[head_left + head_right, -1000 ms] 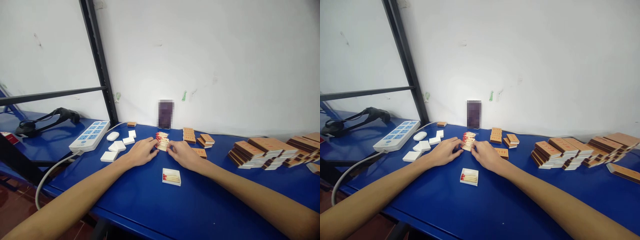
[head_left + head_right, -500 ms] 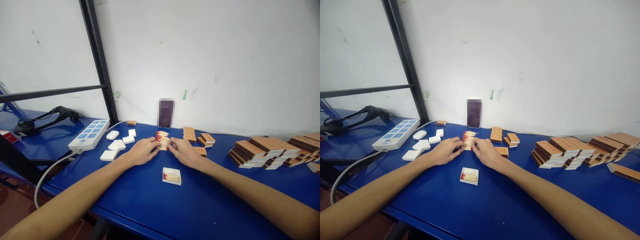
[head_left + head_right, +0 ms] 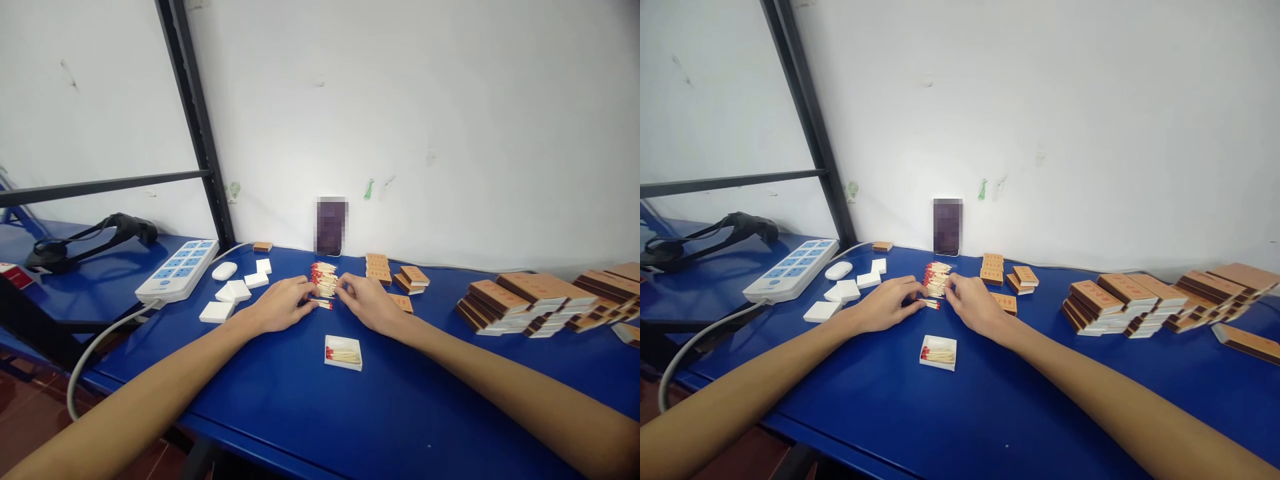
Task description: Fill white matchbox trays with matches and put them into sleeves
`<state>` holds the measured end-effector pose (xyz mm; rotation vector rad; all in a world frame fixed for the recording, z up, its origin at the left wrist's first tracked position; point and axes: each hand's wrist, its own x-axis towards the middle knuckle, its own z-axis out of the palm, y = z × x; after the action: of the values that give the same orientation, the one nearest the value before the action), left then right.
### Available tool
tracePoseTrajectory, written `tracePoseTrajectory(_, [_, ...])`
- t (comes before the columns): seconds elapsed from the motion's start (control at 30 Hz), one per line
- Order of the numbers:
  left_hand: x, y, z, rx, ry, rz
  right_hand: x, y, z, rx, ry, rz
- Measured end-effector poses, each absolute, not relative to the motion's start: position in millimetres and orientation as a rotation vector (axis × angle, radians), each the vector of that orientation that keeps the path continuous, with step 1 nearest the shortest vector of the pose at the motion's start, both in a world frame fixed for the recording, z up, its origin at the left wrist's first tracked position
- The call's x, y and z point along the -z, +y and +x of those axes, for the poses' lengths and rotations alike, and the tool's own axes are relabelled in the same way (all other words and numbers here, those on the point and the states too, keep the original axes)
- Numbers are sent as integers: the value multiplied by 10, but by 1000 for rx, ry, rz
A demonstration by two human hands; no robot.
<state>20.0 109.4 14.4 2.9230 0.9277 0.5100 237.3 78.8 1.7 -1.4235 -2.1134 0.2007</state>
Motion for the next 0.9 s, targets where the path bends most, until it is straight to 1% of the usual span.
tracePoseTrajectory(0.2, [-165, 1092, 177, -532, 1031, 2902, -13, 689, 2337, -172, -2228, -1394])
tracePoseTrajectory(0.53, [-177, 1101, 163, -530, 1035, 2892, 30, 692, 2332, -139, -2244, -1401])
tracePoseTrajectory(0.9, [-176, 1107, 170, -434, 847, 2906, 26, 647, 2331, -146, -2278, -1312])
